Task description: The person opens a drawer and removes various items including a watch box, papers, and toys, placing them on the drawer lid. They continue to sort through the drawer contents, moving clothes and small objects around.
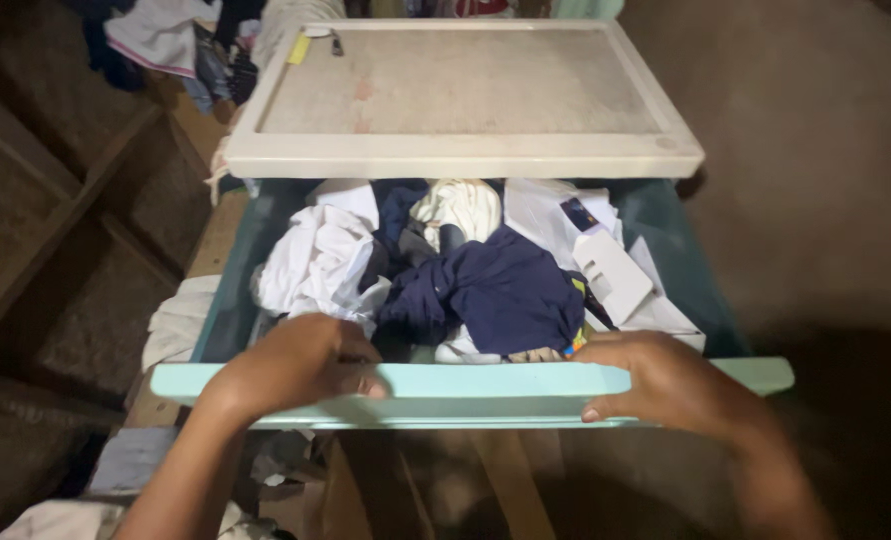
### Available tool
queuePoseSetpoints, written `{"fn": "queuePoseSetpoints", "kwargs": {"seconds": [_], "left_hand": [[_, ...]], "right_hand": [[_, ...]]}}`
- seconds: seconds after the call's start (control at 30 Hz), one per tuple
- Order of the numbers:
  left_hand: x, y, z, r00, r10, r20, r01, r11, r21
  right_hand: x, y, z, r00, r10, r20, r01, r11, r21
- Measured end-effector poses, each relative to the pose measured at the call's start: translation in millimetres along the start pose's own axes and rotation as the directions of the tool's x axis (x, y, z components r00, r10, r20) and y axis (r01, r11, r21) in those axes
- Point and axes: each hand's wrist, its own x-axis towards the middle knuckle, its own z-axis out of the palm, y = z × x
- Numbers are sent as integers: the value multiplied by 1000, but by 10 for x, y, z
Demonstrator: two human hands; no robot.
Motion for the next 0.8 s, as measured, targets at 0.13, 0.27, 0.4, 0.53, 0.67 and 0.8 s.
{"fn": "queuePoseSetpoints", "kwargs": {"seconds": [0.13, 0.27, 0.4, 0.53, 0.67, 0.8], "left_hand": [[515, 162, -37, 936, 347, -58, -327, 920, 217], [1147, 457, 152, 777, 617, -126, -580, 779, 240], [1583, 730, 420, 741, 667, -72, -657, 743, 126], [1918, 860, 689, 755, 655, -5, -649, 749, 131], [2068, 824, 1017, 732, 679, 55, -681, 731, 43], [2183, 731, 1189, 735, 673, 84, -672, 739, -40]], "right_hand": [[-48, 0, -246, 996, -89, -10, 87, 988, -127], [-200, 36, -540, 951, 225, -212, -267, 943, -200], [-150, 232, -780, 890, 370, -269, -430, 876, -219], [-49, 569, -858, 953, 260, -156, -297, 901, -317], [-69, 833, -844, 982, 123, -141, -164, 929, -332], [-130, 857, -860, 991, 24, -133, -72, 927, -368]]}}
